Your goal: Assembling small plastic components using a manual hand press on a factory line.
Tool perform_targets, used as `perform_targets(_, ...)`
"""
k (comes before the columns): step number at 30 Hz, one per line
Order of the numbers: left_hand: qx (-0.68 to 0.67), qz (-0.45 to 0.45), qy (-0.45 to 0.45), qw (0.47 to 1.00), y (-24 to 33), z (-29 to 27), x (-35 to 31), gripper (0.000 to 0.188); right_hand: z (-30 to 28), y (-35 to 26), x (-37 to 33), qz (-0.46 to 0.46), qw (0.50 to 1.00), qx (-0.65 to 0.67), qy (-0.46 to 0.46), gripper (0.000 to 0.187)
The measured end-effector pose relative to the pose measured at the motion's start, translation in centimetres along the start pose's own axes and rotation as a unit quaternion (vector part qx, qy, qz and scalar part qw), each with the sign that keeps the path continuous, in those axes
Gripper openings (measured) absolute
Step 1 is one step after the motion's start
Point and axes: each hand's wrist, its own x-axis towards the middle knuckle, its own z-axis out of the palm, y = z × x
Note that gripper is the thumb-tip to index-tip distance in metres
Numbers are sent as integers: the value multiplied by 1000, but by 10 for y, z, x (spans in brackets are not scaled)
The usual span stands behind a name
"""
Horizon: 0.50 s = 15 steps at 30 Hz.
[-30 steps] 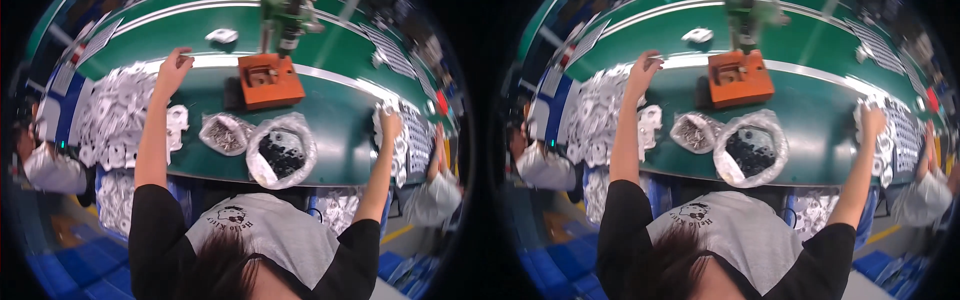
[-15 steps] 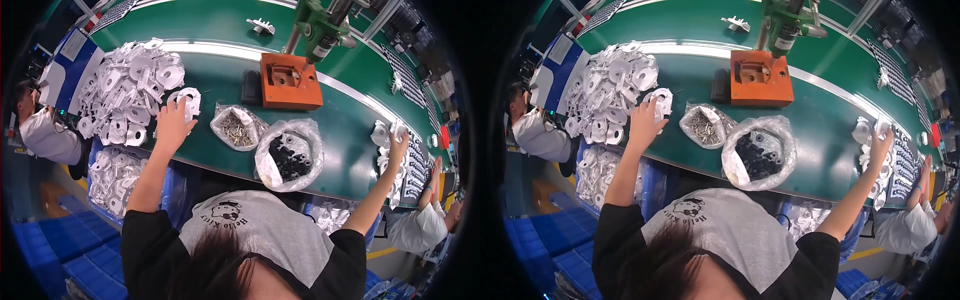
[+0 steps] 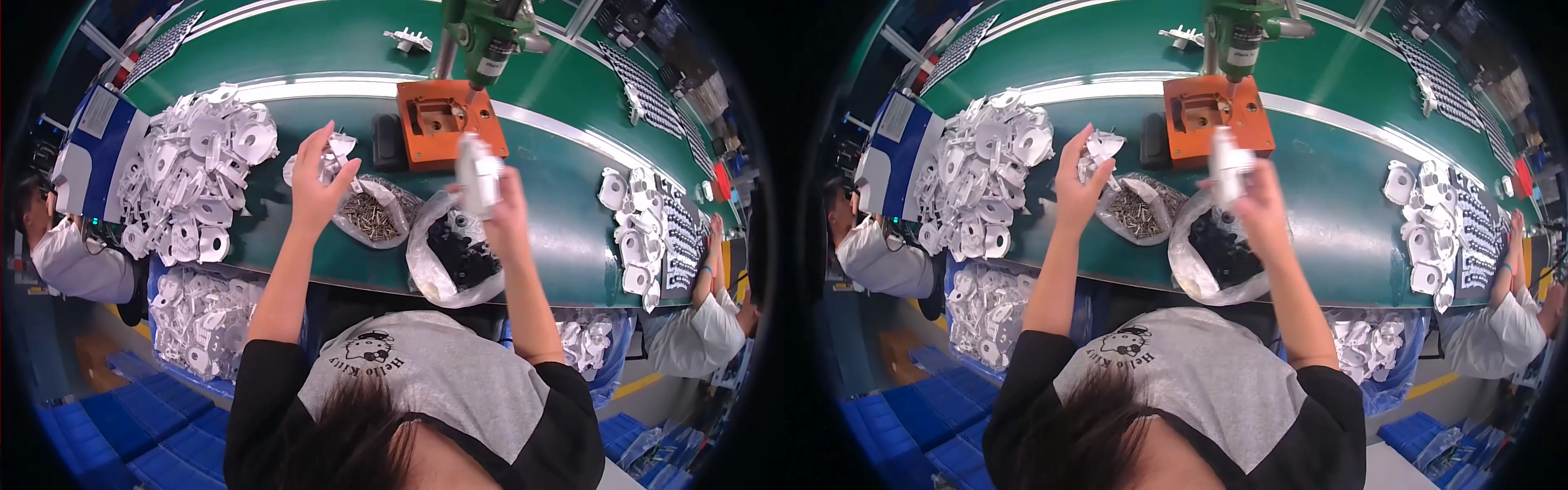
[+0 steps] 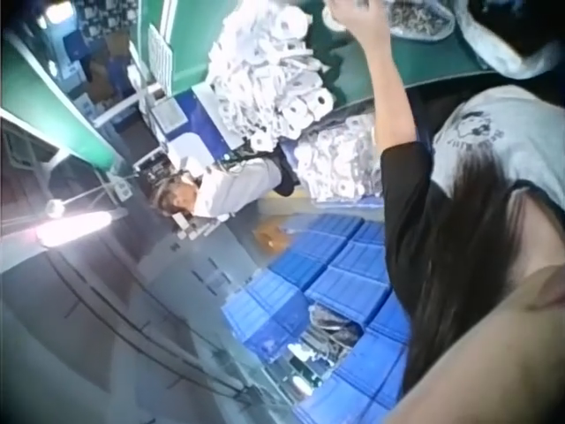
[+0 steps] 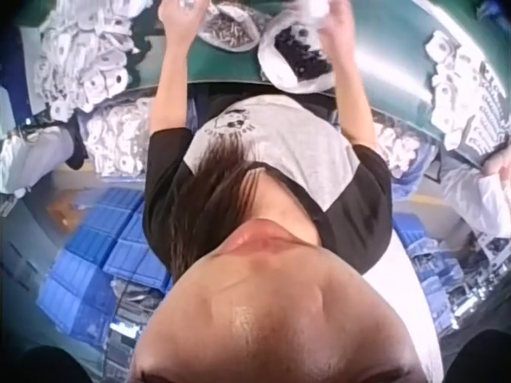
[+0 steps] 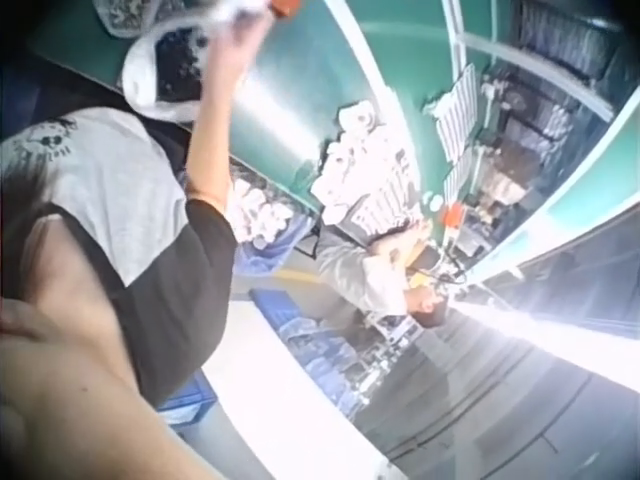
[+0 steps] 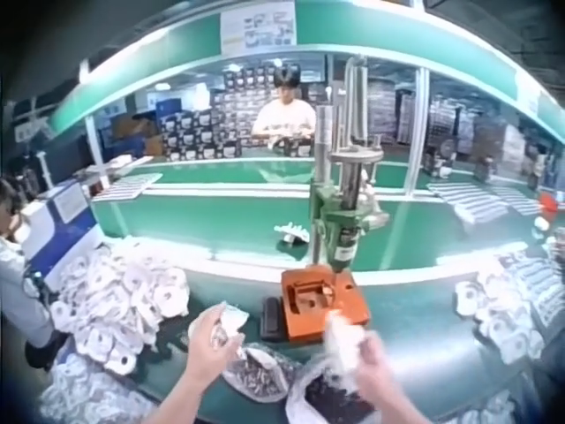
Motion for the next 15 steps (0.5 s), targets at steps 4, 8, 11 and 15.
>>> perform_targets(4, 6, 55, -33, 998, 13, 10, 4, 63, 50, 3, 17, -91, 963, -229, -108, 74)
perform_targets(8, -374, -5, -78, 924, 33, 24, -8, 65, 65, 11, 24, -131, 947, -264, -126, 73)
perform_targets(11, -422, -34, -68, 903, 38, 34, -16, 61, 70, 8, 25, -128, 943, -283, -115, 75)
perform_targets(15, -448, -94, -57, 887, 50, 41, -26, 57, 66, 10, 22, -142, 938, -306, -84, 77)
